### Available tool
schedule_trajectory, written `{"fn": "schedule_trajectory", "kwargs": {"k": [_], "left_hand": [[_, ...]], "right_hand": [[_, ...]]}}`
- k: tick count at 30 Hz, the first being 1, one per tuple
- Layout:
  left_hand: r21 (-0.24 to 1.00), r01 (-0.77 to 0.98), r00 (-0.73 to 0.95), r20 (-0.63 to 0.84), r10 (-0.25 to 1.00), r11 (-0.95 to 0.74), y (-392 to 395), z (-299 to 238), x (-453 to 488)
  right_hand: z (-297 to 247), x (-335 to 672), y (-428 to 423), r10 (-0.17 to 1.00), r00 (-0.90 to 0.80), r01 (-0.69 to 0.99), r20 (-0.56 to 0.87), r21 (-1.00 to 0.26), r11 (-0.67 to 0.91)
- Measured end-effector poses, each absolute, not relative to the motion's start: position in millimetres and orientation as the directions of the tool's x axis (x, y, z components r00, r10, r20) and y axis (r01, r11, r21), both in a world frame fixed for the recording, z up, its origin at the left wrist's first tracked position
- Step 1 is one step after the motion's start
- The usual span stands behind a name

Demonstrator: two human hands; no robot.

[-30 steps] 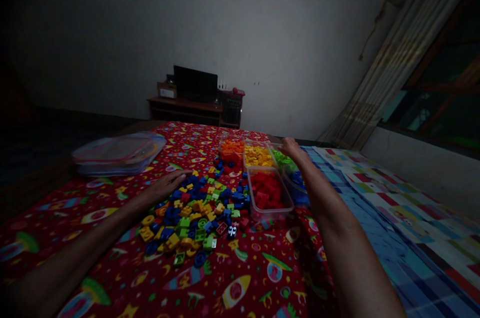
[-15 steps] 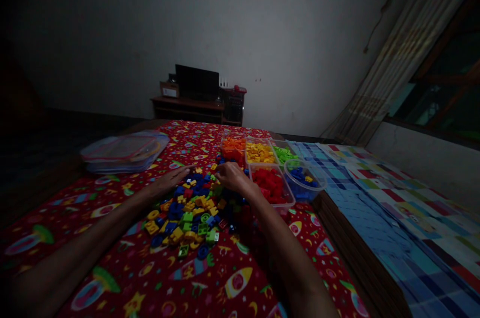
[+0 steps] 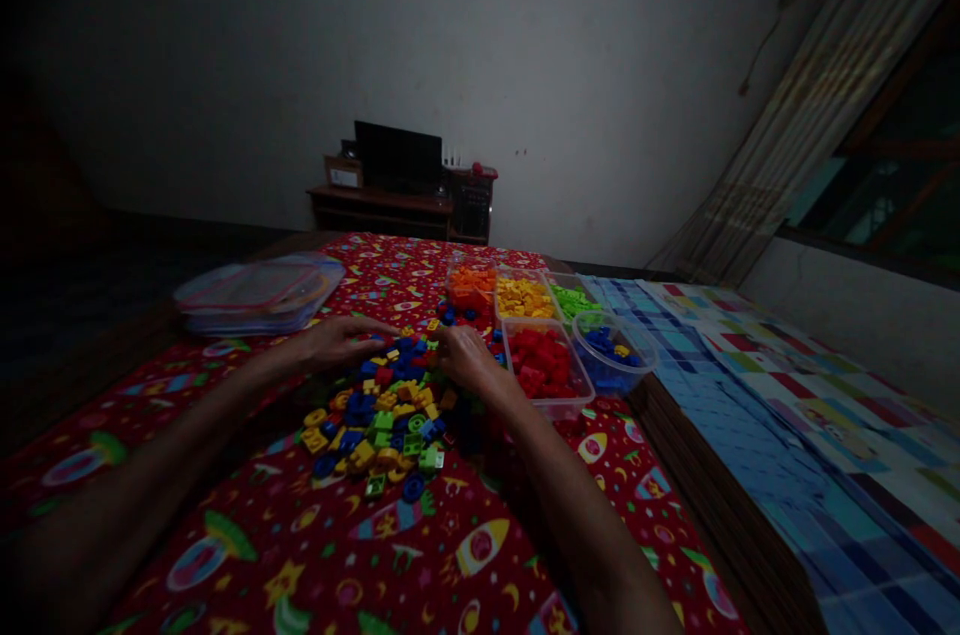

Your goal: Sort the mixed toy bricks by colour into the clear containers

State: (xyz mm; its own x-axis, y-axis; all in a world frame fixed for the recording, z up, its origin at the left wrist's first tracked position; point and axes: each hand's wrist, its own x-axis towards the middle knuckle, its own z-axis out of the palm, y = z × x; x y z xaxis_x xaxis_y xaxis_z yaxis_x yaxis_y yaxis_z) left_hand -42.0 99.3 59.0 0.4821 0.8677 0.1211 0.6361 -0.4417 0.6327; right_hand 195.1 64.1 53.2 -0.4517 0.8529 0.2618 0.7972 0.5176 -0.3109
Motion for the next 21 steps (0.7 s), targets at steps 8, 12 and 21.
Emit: {"fn": "schedule_trajectory", "kwargs": {"k": [8,12,21], "left_hand": [[0.466,0.705,0.583,0.051,0.811,-0.535,94.4,64.4,-39.1],[0.427,0.745,0.555,0.030,0.831,-0.513,85.7,74.6,-43.2],[0.325,0.798,0.567,-0.120,0.815,-0.507,76.3,87.8,-34.8]], "right_hand": [[40.3,166.4,77.9,0.708,-0.667,0.645,0.232,-0.296,0.705],[46.4,167.6,74.2,0.745,-0.635,0.675,0.206,-0.322,0.664],[48.2,175.1,70.9,0.801,-0.479,0.682,0.358,-0.422,0.597]]}}
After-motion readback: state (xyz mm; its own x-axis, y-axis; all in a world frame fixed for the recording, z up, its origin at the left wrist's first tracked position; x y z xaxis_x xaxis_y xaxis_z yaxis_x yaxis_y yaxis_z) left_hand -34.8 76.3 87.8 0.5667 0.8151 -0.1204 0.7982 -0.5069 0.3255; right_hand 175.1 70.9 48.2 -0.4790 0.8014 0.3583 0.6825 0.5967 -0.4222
